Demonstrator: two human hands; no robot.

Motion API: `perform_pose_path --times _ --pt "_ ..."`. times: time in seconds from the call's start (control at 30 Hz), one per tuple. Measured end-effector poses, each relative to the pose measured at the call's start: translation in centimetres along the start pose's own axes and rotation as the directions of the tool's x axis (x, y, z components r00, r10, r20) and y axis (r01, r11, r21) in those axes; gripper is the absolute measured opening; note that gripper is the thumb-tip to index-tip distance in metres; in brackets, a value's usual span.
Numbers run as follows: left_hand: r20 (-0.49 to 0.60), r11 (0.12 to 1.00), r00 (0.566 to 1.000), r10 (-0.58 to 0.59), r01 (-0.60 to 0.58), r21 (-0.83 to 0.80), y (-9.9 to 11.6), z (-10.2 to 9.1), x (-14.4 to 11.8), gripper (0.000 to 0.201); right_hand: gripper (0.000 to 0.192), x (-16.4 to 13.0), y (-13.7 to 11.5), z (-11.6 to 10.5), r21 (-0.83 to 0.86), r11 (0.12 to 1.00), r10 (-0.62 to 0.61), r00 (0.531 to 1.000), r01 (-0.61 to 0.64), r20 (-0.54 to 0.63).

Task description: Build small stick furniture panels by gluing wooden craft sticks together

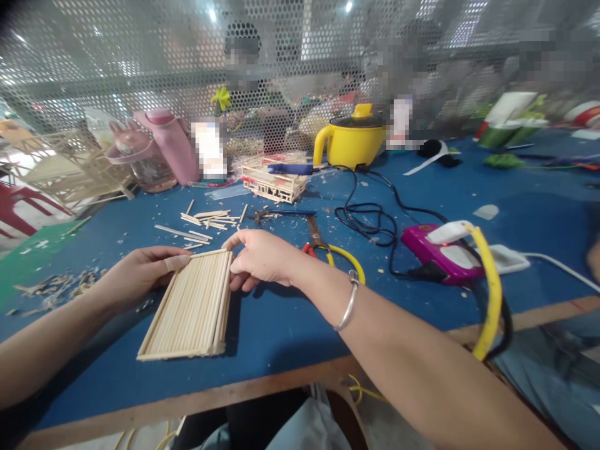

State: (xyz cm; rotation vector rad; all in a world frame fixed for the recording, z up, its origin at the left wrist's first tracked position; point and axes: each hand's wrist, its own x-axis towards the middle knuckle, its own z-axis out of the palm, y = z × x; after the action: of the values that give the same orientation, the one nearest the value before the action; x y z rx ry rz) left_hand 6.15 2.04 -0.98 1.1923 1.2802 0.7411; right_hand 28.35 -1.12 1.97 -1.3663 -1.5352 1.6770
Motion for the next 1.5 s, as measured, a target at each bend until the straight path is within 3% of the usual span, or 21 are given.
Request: perform_pose_path --times 0.27,0.53,0.67,0.73,0.9,1.0,1.13,1.33,1.5 --pt "-0.001 0.997 0.999 0.039 -0.039 0.068 -0.1 0.2 0.1 0.029 0.031 0.2 0.2 -0.6 -0.164 0.986 -0.001 0.999 -0.006 -0.047" --pt "-0.002 0.954 0.987 0.163 -0.157 0.254 -0.1 0.3 0.3 0.033 0.014 1.3 1.2 -0.8 -0.424 0.897 -0.222 0.958 0.127 -0.183" --pt "0.023 0.933 0.980 0.195 -0.193 0.303 -0.2 0.3 0.2 0.032 0.016 1.5 1.5 -0.7 -0.518 0.844 -0.279 0.938 0.138 -0.204" --pt "0.053 0.952 0.983 0.178 -0.186 0.244 -0.3 0.2 0.2 0.032 0.017 1.5 1.4 -0.6 -0.537 0.835 -0.278 0.936 0.123 -0.217" --pt "0.099 0.984 0.995 0.033 -0.016 -0.176 -0.4 -0.1 0.7 0.029 0.019 1.5 1.3 -0.6 -0.586 0.806 -0.270 0.934 0.085 -0.236" --pt "0.112 0.975 0.994 -0.003 0.028 -0.219 -0.2 -0.2 0.7 0.024 0.019 1.5 1.3 -0.5 -0.592 0.802 -0.273 0.932 0.083 -0.239" --pt "0.157 0.987 0.987 0.030 -0.004 -0.158 -0.2 -0.1 0.6 0.020 0.018 1.5 1.3 -0.4 -0.575 0.814 -0.270 0.931 0.085 -0.246" --pt "0.095 0.997 0.992 0.078 -0.077 -0.011 -0.5 0.0 0.9 0.026 0.017 1.5 1.3 -0.4 -0.570 0.816 -0.290 0.921 0.096 -0.261" --pt "0.070 0.979 0.986 0.150 -0.159 0.131 -0.6 0.0 0.9 0.030 0.018 1.5 1.4 -0.5 -0.518 0.852 -0.238 0.936 0.074 -0.258"
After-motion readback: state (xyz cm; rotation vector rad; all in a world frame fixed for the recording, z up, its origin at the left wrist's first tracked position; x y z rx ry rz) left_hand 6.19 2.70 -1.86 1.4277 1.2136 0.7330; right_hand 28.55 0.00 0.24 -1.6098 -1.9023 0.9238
